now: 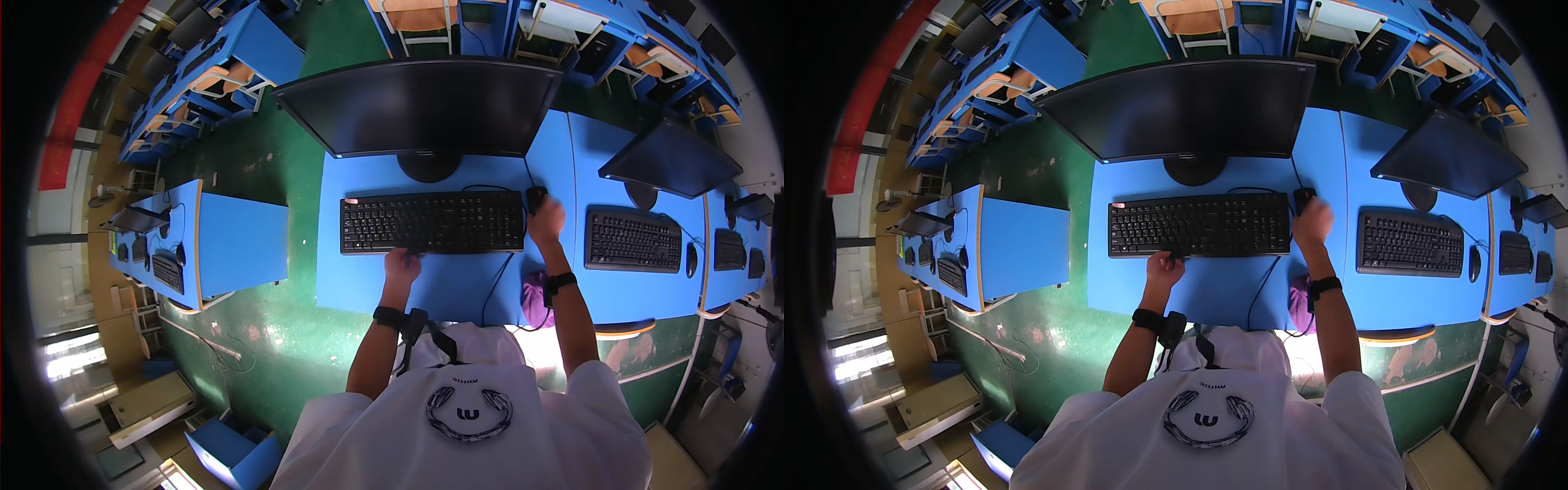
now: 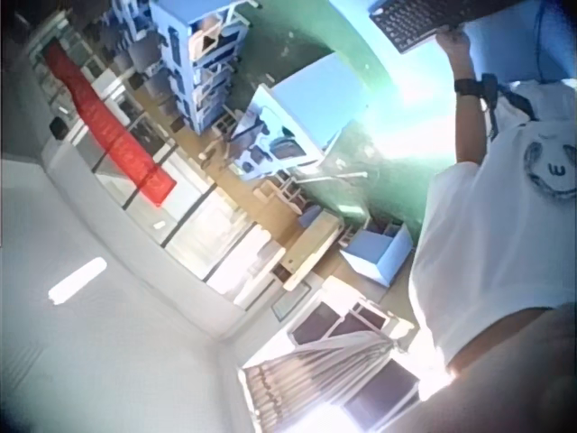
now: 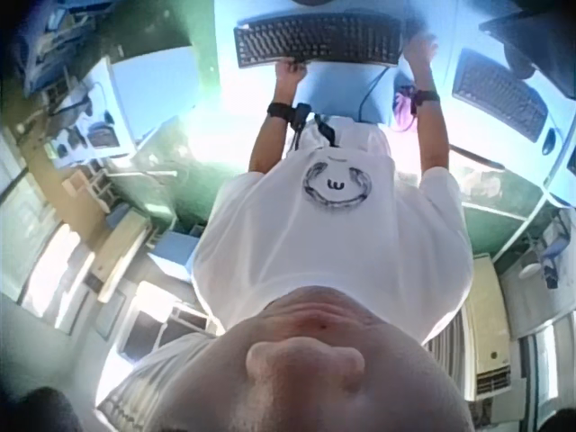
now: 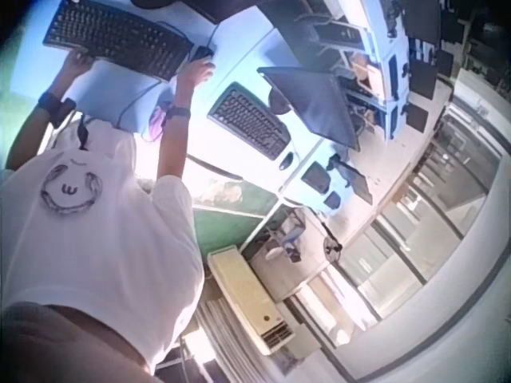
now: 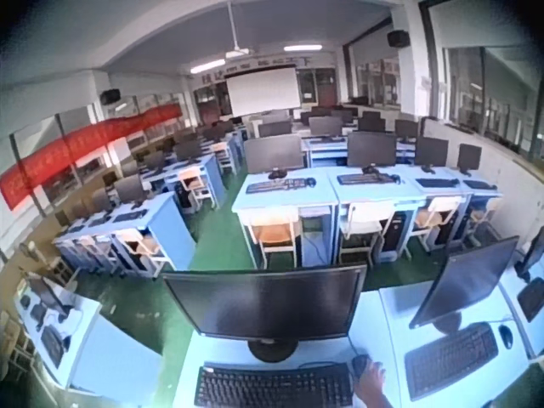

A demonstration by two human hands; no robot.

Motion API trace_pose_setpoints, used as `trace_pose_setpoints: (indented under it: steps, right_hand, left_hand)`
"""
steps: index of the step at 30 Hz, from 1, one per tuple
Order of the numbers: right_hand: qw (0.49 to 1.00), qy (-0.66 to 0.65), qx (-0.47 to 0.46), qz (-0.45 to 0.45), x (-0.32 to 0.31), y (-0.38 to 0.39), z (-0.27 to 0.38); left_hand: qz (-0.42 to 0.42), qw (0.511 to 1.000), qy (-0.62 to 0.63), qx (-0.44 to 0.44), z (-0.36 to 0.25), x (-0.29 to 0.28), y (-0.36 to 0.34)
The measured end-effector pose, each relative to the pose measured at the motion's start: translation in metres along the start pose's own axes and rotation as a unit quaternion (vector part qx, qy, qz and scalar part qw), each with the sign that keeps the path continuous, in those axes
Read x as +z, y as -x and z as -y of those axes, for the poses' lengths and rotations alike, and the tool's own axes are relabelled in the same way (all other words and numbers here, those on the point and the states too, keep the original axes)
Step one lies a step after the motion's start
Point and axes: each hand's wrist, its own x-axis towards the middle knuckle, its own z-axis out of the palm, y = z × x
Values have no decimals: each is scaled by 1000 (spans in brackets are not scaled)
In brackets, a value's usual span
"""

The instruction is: The person is wiping down a computer desk, mouse, and keyboard using a purple cloth in a computer lab.

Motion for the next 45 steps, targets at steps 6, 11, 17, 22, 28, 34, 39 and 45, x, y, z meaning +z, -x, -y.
trace_pose_setpoints:
  steps: [6,11,17,22,28,34,39,45]
  right_hand:
    - [999,-2,33,11,-1,-11,-4]
    - [917,-356,168,56,-32,-10,0]
    - [948,-309,56,45,-41,23,33]
    - [979,-93,96,-152,-58,18,-41]
    - [955,64,279,-72,-91,-10,-141]
    - [963,43,265,-21,-71,-5,-166]
    - [985,-142,-93,-38,-67,96,-114]
    - [994,-27,-97,32,-52,219,-76]
  left_hand:
    - [-109,969,208,-79,-35,39,27]
    - [-3,994,105,-37,-48,43,44]
    - [90,924,356,-102,-43,54,39]
    - [97,962,252,-38,-37,50,28]
    - [166,966,196,26,-41,49,37]
    - [150,971,187,27,-65,40,61]
    - [157,965,203,45,-92,15,90]
    - [124,954,270,35,-124,-46,127]
